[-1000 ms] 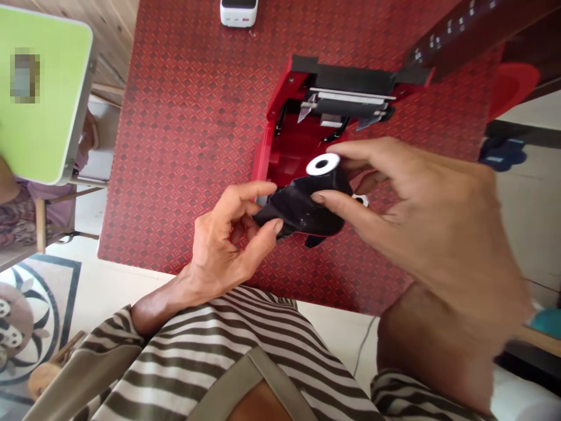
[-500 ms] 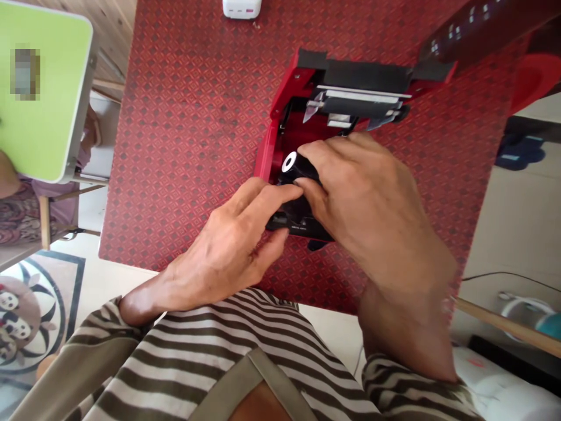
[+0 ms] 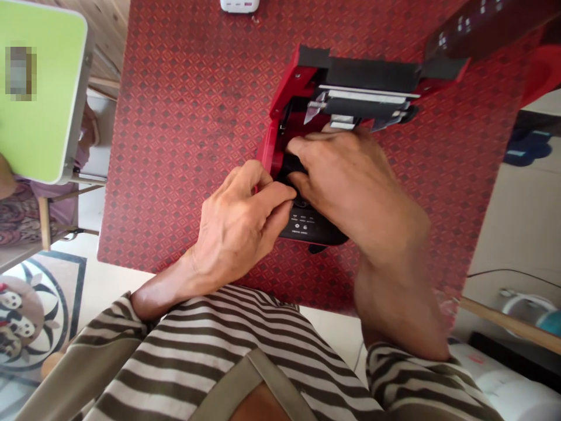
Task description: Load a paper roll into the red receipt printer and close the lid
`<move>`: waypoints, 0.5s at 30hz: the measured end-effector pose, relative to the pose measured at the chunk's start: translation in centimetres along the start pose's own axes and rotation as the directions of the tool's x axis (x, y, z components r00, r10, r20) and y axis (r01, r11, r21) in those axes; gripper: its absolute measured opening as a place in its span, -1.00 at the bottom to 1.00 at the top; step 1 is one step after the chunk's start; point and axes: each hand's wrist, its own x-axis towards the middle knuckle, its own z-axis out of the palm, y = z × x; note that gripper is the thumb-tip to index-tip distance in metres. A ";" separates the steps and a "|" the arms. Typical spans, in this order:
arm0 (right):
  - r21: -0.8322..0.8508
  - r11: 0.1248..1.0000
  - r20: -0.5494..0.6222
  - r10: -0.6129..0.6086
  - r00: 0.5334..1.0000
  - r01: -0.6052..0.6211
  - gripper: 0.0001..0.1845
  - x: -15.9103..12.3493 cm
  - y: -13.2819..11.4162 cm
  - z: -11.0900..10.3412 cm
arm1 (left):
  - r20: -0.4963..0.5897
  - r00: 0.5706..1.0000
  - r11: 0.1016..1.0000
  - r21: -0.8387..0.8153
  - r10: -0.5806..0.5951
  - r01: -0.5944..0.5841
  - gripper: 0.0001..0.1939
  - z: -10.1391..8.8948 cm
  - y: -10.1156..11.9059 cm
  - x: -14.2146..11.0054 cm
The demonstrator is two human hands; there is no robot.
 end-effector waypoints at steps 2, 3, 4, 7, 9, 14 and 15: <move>0.010 1.000 -0.026 -0.020 0.999 0.020 -0.78 -0.1 -0.2 0.3 | 0.015 1.000 1.000 0.006 -0.027 0.027 -0.82 0.0 0.2 0.2; 0.007 1.000 -0.035 -0.028 0.999 0.029 -0.82 -0.3 -0.3 0.3 | 0.022 0.999 0.999 0.012 -0.045 0.045 -0.81 0.0 0.3 0.3; -0.003 0.999 -0.035 -0.032 0.999 0.032 -0.84 -0.4 -0.4 0.3 | 0.027 0.998 0.998 0.019 -0.065 0.065 -0.78 0.0 0.4 0.4; -0.037 0.999 -0.021 -0.017 1.000 0.016 -0.81 -0.5 -0.9 -0.1 | 0.026 0.995 0.995 0.031 -0.097 0.096 -0.75 0.1 0.7 0.5; -0.021 1.000 -0.002 -0.017 1.000 0.017 -0.82 -0.3 -1.4 -0.8 | 0.017 0.996 0.996 0.028 -0.086 0.086 -0.76 0.1 0.6 0.5; 0.103 0.989 -0.065 -0.102 0.993 0.108 -0.63 -4.6 -2.1 -4.0 | 0.005 0.999 0.999 0.018 -0.032 0.032 -0.78 0.1 0.6 0.3; 0.114 0.982 -0.082 -0.140 0.987 0.149 -0.62 -7.1 -1.6 -5.0 | 0.003 1.000 1.000 0.020 -0.019 0.019 -0.79 0.1 0.6 0.3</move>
